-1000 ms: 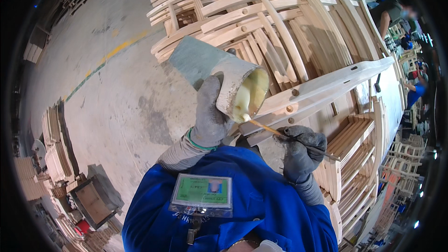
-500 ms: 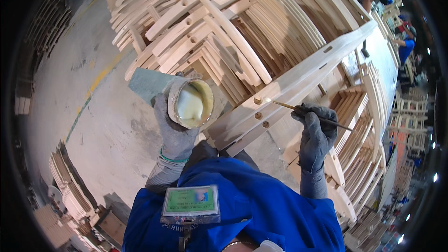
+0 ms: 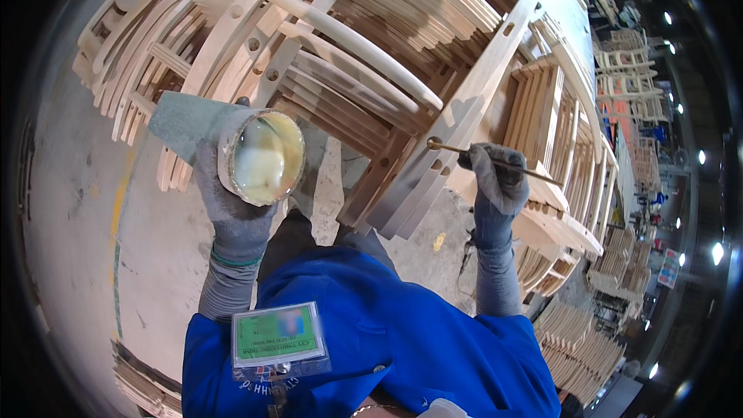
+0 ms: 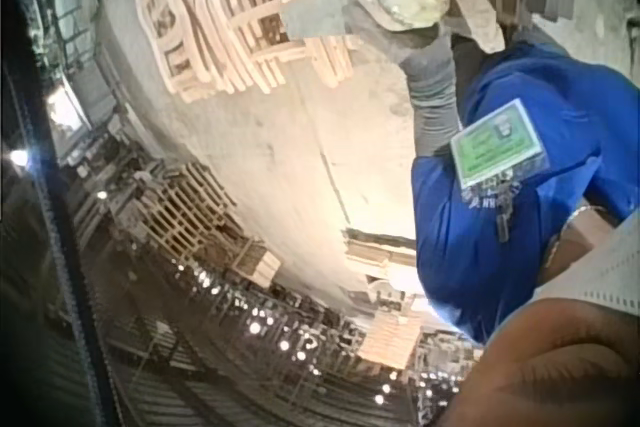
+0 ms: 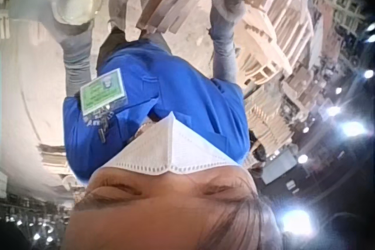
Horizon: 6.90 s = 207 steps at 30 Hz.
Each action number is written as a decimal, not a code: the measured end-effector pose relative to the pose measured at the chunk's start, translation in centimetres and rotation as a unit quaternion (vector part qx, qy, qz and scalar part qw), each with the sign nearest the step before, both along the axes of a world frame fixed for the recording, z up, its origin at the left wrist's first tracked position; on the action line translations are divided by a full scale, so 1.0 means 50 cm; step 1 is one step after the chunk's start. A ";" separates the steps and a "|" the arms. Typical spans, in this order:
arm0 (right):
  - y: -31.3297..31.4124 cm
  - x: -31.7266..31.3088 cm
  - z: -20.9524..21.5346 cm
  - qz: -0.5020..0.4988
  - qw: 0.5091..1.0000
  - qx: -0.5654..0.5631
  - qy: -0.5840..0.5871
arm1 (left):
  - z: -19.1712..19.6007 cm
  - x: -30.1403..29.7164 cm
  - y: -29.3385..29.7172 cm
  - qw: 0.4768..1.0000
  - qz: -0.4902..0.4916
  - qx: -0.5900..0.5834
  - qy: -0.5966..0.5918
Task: The person applies glue to wooden chair frames using a brush and a small container. They repeatedly dip the brush into the container and spread glue along joints and edges of multiple frames, then place the frames onto a stack.
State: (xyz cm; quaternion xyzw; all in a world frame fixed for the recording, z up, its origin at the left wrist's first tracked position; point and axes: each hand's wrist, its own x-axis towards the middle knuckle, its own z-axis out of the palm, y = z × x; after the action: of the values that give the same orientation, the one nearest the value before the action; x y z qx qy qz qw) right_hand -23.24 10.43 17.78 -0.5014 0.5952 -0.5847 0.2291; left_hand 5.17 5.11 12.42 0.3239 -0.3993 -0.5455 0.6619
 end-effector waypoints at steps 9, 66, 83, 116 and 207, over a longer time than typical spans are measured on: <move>0.013 0.076 0.004 -0.057 0.988 0.014 0.146 | 0.023 0.075 -0.033 0.982 -0.063 0.030 0.173; -0.219 0.439 0.087 0.245 0.953 -0.126 -0.125 | 0.166 0.220 -0.203 0.987 -0.065 0.031 0.146; -0.223 0.473 0.080 0.252 0.930 -0.105 -0.247 | 0.157 0.242 -0.235 0.935 -0.115 0.044 0.333; -0.581 0.469 0.120 0.322 0.854 0.074 0.402 | -0.022 0.374 -0.217 0.968 0.248 -0.017 -0.036; -0.367 0.362 0.166 0.099 0.988 -0.055 -0.106 | 0.083 0.177 -0.405 0.993 0.080 -0.068 0.048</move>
State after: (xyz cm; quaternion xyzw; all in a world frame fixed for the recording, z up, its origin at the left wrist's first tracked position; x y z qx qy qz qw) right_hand -5.15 -7.91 26.06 -0.5048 0.4823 -0.6408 0.3194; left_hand 14.00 -15.17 16.56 0.2818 -0.3762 -0.4775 0.7423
